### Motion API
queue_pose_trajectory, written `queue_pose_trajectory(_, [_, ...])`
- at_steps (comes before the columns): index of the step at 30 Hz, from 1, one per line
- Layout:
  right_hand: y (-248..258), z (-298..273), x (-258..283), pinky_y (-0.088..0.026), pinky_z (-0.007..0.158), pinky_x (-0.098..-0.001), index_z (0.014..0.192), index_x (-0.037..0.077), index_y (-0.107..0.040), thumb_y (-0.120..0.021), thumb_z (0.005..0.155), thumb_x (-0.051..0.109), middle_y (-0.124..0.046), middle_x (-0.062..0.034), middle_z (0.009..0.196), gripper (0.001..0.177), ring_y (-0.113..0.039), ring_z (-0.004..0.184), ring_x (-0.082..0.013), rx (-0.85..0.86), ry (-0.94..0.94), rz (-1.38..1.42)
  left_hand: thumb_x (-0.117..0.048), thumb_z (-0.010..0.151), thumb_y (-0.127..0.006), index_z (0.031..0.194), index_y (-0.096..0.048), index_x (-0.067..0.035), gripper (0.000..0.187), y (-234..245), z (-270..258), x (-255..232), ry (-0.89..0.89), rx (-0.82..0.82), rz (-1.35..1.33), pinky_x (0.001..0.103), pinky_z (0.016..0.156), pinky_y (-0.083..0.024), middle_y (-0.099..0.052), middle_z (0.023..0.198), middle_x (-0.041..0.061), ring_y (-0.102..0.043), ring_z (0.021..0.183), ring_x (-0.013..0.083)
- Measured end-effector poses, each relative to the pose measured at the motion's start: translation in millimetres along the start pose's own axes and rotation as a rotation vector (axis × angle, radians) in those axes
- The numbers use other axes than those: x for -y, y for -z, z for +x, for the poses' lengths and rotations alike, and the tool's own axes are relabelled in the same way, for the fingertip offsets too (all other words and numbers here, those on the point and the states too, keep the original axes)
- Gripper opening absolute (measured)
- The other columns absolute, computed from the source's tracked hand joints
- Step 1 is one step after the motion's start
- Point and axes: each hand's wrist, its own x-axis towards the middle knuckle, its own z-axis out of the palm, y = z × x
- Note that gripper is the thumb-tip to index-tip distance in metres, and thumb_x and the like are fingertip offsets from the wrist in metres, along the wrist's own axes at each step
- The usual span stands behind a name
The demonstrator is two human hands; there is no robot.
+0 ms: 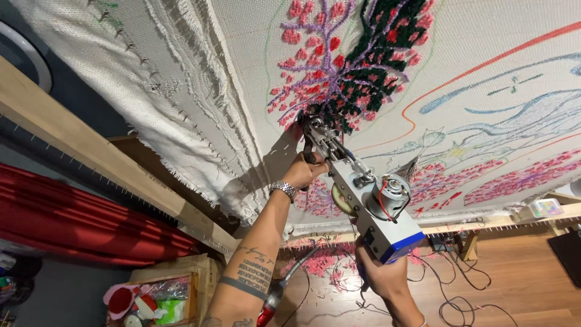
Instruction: Using a tufting gun to create a rug on a large canvas frame.
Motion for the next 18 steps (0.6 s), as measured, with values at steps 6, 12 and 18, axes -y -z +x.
queue_pose_trajectory(6, [-6,1,30,-0.055,0.063,-0.0251,0.108,-0.002,-0.065,-0.070,0.076,-0.003,-0.073,-0.0032,0.094,0.032,-0.066,0.074,-0.0098,0.010,0.128,-0.050,-0.037,0.090,-0.084,0.109,-0.077,0.001,0.043,-11,37,46,-0.477,-0.114,0.041,0.030,0.076,-0.053,-0.076,0.107,0.013,-0.067,0.089,0.0139])
queue_pose_trajectory(12, [-5,-1,32,-0.050,0.056,-0.0277,0.111,-0.001,-0.071,-0.069,0.079,-0.003,-0.068,-0.0061,0.079,0.033,-0.062,0.064,-0.0131,0.003,0.019,-0.029,-0.025,0.077,-0.086,0.114,-0.056,-0.008,0.051,-5,-7,-6,-0.087,-0.115,-0.325,0.031,0.053,-0.053,-0.074,0.098,0.008,-0.064,0.069,0.0135])
queue_pose_trajectory(18, [19,-6,13,-0.052,0.052,-0.0304,0.097,-0.005,-0.063,-0.070,0.080,-0.003,-0.066,-0.0092,0.072,0.019,-0.063,0.059,-0.0168,0.026,-0.006,0.008,-0.020,0.083,-0.086,0.116,-0.053,0.001,0.051,-10,-39,-40,-0.076,-0.001,-0.388,0.029,0.047,-0.046,-0.077,0.102,0.012,-0.059,0.057,0.0096])
